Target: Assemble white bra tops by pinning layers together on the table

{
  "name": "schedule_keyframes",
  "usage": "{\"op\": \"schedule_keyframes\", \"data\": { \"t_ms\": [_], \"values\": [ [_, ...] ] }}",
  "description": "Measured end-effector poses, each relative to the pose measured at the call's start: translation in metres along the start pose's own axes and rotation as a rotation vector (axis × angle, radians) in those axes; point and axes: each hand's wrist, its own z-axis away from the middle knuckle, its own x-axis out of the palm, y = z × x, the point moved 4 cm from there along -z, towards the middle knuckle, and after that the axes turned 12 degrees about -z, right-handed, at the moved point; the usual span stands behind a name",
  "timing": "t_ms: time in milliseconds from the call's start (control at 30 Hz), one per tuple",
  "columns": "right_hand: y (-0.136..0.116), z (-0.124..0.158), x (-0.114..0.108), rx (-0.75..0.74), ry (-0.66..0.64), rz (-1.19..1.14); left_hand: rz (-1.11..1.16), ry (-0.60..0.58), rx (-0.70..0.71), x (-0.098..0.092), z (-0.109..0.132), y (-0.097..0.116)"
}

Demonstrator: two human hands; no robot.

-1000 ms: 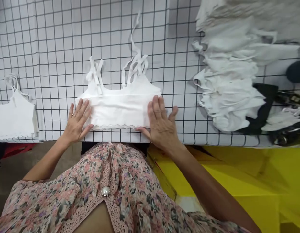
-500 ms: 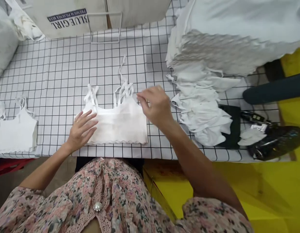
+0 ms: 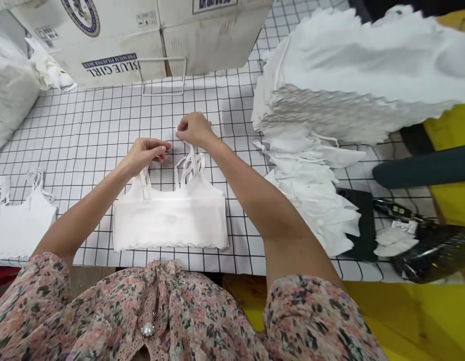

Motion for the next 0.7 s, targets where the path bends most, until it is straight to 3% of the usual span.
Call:
{"op": "schedule_keyframes", "data": {
  "t_ms": [100, 233, 333, 467, 533, 700],
  "values": [
    [-0.012, 0.025, -0.019, -0.023, 0.093, -0.181, 0.223, -0.101, -0.075, 0.007, -0.013, -0.004],
    [-0.04, 0.064, -0.04, -0.251, 0.126, -0.088, 0.408, -0.291, -0.158, 0.024, -0.014, -0.006],
    [-0.053, 0.097, -0.04, -0.405, 0.155, -0.044, 0.519, -0.484, -0.269, 0.046, 0.005, -0.008],
    [-0.061, 0.149, -0.027, -0.653, 0.306, -0.205, 0.618, -0.787, -0.4, 0.081, 0.046, -0.013],
    [-0.062, 0.174, -0.017, -0.72, 0.337, -0.272, 0.698, -0.788, -0.419, 0.093, 0.061, -0.015],
    [-0.061, 0.225, -0.007, -0.684, 0.355, -0.239, 0.776, -0.581, -0.423, 0.103, 0.074, -0.018]
  ]
}}
